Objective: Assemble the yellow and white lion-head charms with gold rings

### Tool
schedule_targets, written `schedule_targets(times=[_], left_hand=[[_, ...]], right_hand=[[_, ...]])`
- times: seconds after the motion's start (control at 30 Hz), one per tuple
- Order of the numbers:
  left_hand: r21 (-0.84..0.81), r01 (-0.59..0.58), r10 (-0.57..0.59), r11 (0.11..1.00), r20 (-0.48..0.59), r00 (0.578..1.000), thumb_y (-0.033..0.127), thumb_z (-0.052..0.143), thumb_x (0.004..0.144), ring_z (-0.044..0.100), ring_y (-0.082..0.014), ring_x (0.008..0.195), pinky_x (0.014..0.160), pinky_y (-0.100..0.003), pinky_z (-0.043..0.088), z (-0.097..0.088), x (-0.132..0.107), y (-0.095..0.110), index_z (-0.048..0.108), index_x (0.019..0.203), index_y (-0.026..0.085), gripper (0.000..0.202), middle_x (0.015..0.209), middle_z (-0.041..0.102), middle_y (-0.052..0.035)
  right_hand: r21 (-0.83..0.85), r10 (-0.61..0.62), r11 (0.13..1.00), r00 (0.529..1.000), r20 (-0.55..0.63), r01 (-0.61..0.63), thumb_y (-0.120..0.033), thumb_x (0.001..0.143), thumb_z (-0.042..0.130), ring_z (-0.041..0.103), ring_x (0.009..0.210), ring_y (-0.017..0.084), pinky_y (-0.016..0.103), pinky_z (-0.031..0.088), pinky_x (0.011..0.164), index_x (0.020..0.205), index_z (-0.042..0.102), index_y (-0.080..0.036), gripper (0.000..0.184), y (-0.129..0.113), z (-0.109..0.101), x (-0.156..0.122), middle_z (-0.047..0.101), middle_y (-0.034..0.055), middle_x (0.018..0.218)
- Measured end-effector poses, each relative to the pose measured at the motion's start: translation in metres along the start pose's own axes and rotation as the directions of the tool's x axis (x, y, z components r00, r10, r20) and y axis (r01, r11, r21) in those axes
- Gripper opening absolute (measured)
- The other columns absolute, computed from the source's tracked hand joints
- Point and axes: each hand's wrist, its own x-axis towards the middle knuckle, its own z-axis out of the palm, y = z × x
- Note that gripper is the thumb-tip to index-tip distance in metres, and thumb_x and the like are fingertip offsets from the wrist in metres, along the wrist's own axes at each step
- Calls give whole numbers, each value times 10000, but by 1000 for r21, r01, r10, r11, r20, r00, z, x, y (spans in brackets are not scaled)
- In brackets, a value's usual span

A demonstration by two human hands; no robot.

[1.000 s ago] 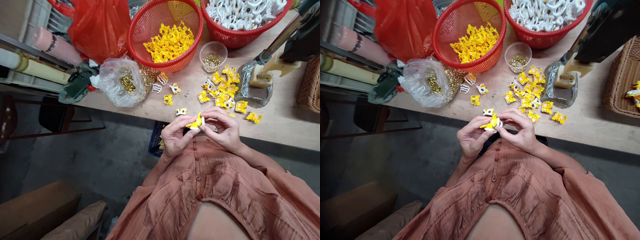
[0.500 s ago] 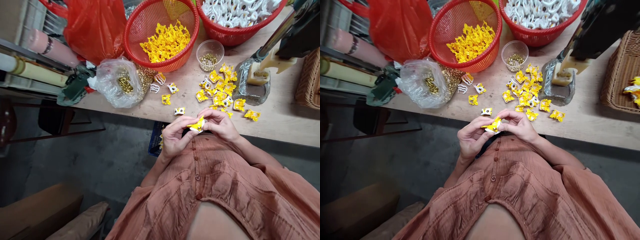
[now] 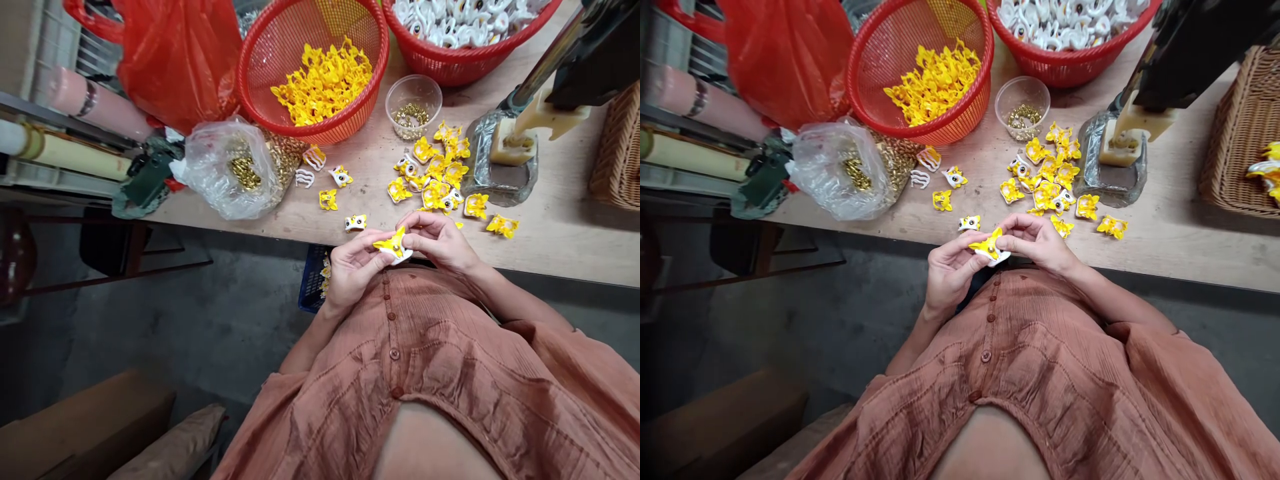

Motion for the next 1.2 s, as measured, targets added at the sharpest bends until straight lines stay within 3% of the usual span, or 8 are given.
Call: schedule_targets(times=[0.1, 0.17, 0.27, 0.53, 0.77, 0.9, 1.03, 1.2], left_hand=[[-104, 98, -104, 990, -55, 993, 269, 951, 733, 774, -196, 959, 921, -301, 622, 3, -1, -3, 865, 1067, 257, 345, 1071, 819, -68], [-114, 100, -107, 988, -57, 993, 254, 944, 744, 789, -202, 965, 923, -296, 628, 3, -1, -1, 855, 1093, 243, 360, 1064, 830, -72], [-84, 44, -45, 996, -14, 999, 224, 925, 772, 799, -203, 989, 920, -280, 635, 1, -2, 1, 840, 1135, 228, 373, 1095, 830, -83], [46, -89, 88, 995, 24, 996, 194, 875, 824, 794, -207, 1040, 947, -283, 643, 4, -5, 1, 836, 1158, 238, 339, 1159, 809, -80], [9, -21, 20, 1000, 96, 995, 153, 885, 795, 775, -208, 1081, 967, -289, 635, 11, -9, 13, 812, 1209, 238, 429, 1201, 792, -84], [94, -71, 58, 993, 127, 990, 172, 828, 861, 746, -184, 1082, 938, -254, 615, 15, -8, 20, 811, 1224, 224, 367, 1188, 767, -97], [136, -144, 123, 980, 155, 980, 150, 788, 891, 727, -161, 1042, 896, -229, 597, 18, -7, 24, 823, 1191, 228, 312, 1108, 753, -82], [131, -139, 119, 982, 147, 982, 158, 782, 898, 732, -170, 1029, 902, -245, 594, 21, -11, 25, 828, 1161, 217, 273, 1098, 776, -87]], right_hand=[[-200, -215, 961, 972, -91, 193, -256, 758, 946, 686, 932, 117, 269, 609, 843, 1114, 752, -240, 405, 0, -2, -5, 696, 0, 1050], [-414, -385, 848, 921, -57, 330, -232, 755, 946, 680, 992, 142, 305, 594, 896, 1132, 776, -252, 414, -1, -3, -11, 699, 15, 1074], [-609, -525, 662, 850, 37, 436, -221, 800, 911, 684, 999, 171, 334, 578, 886, 1139, 792, -244, 360, -3, -3, -19, 723, 37, 1052], [-618, -564, 612, 820, 97, 493, -222, 832, 879, 683, 992, 215, 390, 589, 880, 1182, 707, -255, 392, 0, 1, -23, 704, 46, 1039], [-569, -657, 552, 738, 153, 609, -220, 841, 867, 697, 1002, 243, 451, 632, 879, 1266, 688, -305, 468, 8, -7, -26, 718, 40, 1053], [-587, -627, 557, 761, 166, 587, -216, 849, 860, 701, 1013, 243, 443, 630, 875, 1313, 686, -301, 503, 3, -8, -29, 728, 47, 1074], [-580, -573, 589, 797, 191, 563, -175, 881, 812, 695, 1019, 242, 454, 626, 902, 1267, 697, -291, 419, -5, -8, -31, 716, 43, 1049], [-545, -602, 563, 760, 244, 621, -144, 871, 803, 677, 982, 228, 497, 640, 963, 1229, 681, -289, 405, -7, -9, -30, 703, 28, 1024]])
